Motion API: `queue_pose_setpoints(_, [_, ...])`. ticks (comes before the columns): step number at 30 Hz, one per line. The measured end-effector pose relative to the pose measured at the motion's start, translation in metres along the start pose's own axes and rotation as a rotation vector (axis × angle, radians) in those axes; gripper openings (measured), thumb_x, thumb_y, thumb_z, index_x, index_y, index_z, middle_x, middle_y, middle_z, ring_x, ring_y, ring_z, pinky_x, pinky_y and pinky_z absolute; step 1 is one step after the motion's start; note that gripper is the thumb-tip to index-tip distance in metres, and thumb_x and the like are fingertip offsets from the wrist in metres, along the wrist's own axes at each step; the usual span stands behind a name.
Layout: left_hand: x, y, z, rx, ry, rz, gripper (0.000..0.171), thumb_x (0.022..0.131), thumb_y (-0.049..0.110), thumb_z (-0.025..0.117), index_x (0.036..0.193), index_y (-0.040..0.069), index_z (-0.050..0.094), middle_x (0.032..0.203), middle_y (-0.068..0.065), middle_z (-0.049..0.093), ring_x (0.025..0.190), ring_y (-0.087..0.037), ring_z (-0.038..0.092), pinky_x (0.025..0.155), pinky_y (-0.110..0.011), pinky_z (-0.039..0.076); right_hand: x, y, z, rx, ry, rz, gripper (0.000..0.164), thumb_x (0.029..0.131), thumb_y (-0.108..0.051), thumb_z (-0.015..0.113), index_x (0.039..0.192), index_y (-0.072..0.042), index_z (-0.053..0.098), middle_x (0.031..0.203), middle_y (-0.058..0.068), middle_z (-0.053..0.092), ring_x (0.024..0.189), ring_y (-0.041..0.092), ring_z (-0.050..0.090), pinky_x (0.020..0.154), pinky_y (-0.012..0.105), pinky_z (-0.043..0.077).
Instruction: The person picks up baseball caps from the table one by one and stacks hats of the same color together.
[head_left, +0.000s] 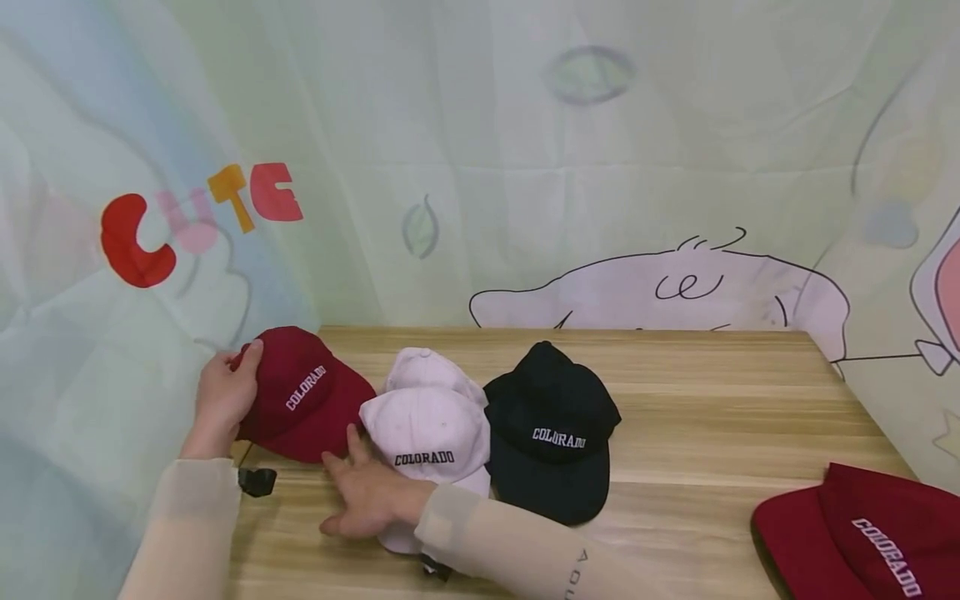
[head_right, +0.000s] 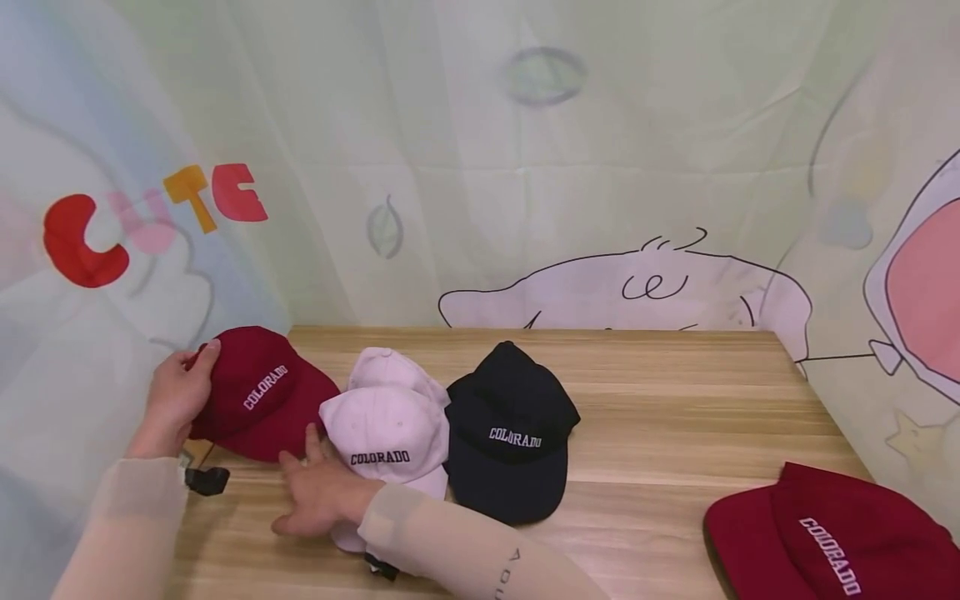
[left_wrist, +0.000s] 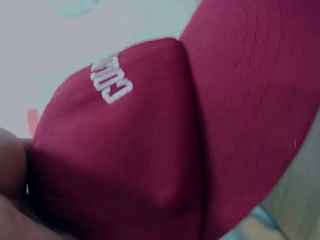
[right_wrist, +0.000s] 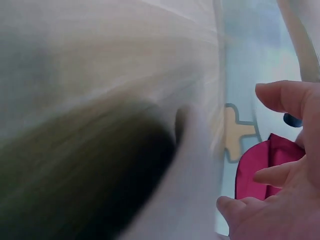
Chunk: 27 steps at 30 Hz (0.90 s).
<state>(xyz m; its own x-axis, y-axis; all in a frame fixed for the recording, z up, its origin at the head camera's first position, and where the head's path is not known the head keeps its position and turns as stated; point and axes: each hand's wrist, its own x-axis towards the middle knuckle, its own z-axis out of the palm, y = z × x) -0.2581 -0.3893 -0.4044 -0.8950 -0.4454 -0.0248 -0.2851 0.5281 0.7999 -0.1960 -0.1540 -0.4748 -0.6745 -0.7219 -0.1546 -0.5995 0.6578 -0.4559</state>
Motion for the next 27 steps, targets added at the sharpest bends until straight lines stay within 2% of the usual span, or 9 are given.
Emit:
queue_pose_setpoints(2, [-0.004,0.010,-0.002,0.024,0.046,0.038,0.067,0.107,0.056,0.035,0.123,-0.007,0.049,0.123,-0.030,0.053,0.107,-0.037,0.052,0.075,-0.039,0.044,-0.002,0.001,-0.002,0.016,0.015,-0.014,0.092,0.092,-0.054,0.071,0.165,-0.026,0.024,0.175,0.014,-0.002,0.161,0.020,0.014,0.124,0.025,0.026])
queue_pose_setpoints(7, [-0.012,0.031,-0.008,0.055,0.143,0.075,0.067,0.107,0.054,0.036,0.133,-0.008,0.046,0.125,-0.032,0.054,0.111,-0.041,0.052,0.074,-0.042,0.046,-0.008,0.002,-0.010,0.059,0.056,-0.064,0.090,0.093,-0.051,0.071,0.165,-0.026,0.024,0.175,0.013,-0.006,0.158,0.019,0.022,0.120,0.023,0.032])
queue_pose_setpoints(10, [-0.017,0.039,-0.014,0.055,0.195,0.089,0.067,0.107,0.052,0.037,0.137,-0.007,0.045,0.130,-0.033,0.053,0.113,-0.041,0.052,0.074,-0.043,0.045,-0.013,0.004,-0.014,0.071,0.076,-0.105,0.090,0.094,-0.048,0.071,0.166,-0.024,0.023,0.175,0.012,-0.008,0.158,0.019,0.023,0.118,0.021,0.034])
queue_pose_setpoints(15, [-0.027,0.055,-0.022,0.044,0.286,0.129,0.061,0.106,0.050,0.042,0.134,-0.004,0.048,0.129,-0.032,0.057,0.107,-0.034,0.054,0.068,-0.030,0.041,-0.024,0.010,-0.025,0.129,0.123,-0.170,0.088,0.095,-0.041,0.070,0.166,-0.023,0.021,0.175,0.013,-0.007,0.160,0.020,0.018,0.119,0.021,0.033])
queue_pose_setpoints(19, [-0.035,0.068,-0.022,0.026,0.307,0.136,0.059,0.105,0.051,0.045,0.133,0.000,0.048,0.128,-0.028,0.060,0.099,-0.025,0.055,0.060,-0.017,0.040,-0.034,0.017,-0.034,0.209,0.176,-0.182,0.083,0.096,-0.035,0.069,0.165,-0.023,0.024,0.175,0.011,-0.002,0.154,0.018,0.034,0.113,0.020,0.040])
queue_pose_setpoints(22, [-0.042,0.078,-0.019,0.004,0.306,0.140,0.056,0.105,0.052,0.046,0.131,0.003,0.049,0.126,-0.024,0.061,0.093,-0.018,0.055,0.057,-0.011,0.040,-0.040,0.022,-0.042,0.270,0.224,-0.186,0.078,0.097,-0.031,0.067,0.164,-0.020,0.029,0.175,0.009,0.004,0.149,0.017,0.042,0.112,0.021,0.042])
queue_pose_setpoints(27, [-0.058,0.097,-0.007,-0.036,0.285,0.192,0.050,0.105,0.051,0.049,0.125,0.005,0.050,0.112,-0.019,0.064,0.077,-0.003,0.054,0.055,-0.011,0.044,-0.050,0.035,-0.060,0.351,0.339,-0.167,0.069,0.099,-0.027,0.063,0.161,-0.017,0.035,0.173,0.002,0.011,0.153,0.016,0.034,0.120,0.031,0.038])
